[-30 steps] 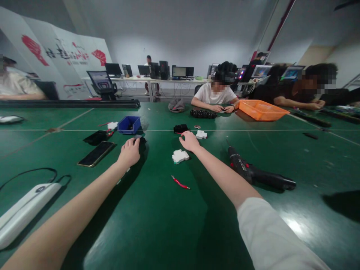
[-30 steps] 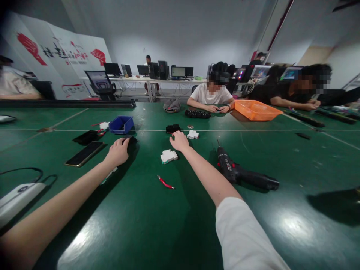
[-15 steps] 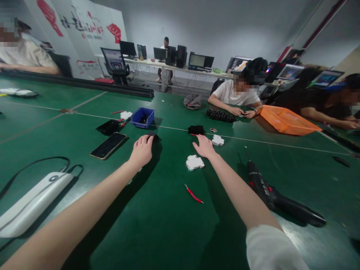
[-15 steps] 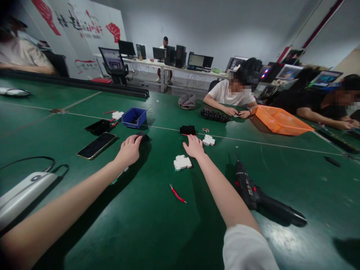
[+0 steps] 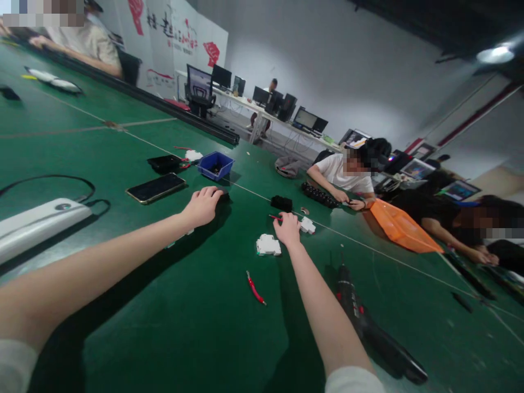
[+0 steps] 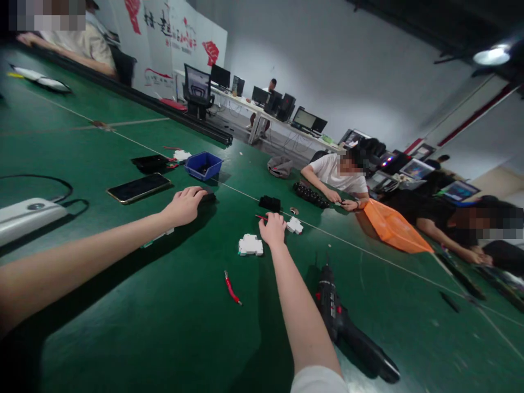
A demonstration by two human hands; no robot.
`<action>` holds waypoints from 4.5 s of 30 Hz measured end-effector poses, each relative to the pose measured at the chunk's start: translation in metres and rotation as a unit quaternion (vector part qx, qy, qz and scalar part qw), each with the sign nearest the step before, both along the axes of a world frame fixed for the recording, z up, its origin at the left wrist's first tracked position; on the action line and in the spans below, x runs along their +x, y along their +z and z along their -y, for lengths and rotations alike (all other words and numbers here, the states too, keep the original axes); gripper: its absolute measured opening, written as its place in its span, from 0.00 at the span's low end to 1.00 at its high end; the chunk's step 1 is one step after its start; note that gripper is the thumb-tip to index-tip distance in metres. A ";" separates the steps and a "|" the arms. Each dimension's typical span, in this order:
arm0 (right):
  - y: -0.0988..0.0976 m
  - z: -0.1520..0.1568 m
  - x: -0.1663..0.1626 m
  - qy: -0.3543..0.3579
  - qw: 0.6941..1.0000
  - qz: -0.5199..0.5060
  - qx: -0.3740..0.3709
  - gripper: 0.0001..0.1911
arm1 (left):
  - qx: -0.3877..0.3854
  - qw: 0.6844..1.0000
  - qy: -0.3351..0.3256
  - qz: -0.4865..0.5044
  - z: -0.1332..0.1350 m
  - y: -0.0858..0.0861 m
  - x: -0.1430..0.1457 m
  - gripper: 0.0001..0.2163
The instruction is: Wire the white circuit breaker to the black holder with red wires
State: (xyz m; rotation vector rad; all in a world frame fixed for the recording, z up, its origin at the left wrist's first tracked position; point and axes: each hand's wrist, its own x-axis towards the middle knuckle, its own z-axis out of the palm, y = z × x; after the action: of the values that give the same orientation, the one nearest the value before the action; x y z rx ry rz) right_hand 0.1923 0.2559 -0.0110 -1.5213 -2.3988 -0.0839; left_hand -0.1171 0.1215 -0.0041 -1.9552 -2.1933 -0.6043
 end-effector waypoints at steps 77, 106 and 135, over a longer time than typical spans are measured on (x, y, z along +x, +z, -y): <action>0.036 -0.089 0.000 0.122 0.991 -0.033 -0.034 0.33 | 0.017 0.994 -0.070 -0.080 -0.003 -0.007 -0.006 0.25; 0.035 -0.064 0.017 0.236 0.962 -0.075 -0.116 0.25 | -0.023 0.987 -0.071 -0.142 0.002 0.007 0.006 0.21; 0.046 0.188 0.116 0.230 0.956 -0.130 -0.130 0.26 | -0.047 0.991 -0.054 -0.114 0.008 0.016 0.010 0.30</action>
State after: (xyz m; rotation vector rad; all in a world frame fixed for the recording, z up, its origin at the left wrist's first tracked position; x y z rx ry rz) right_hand 0.3086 0.0683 0.0349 -0.9480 -2.5410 0.5168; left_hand -0.1074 0.1133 0.0119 -2.0830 -2.0228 -0.2790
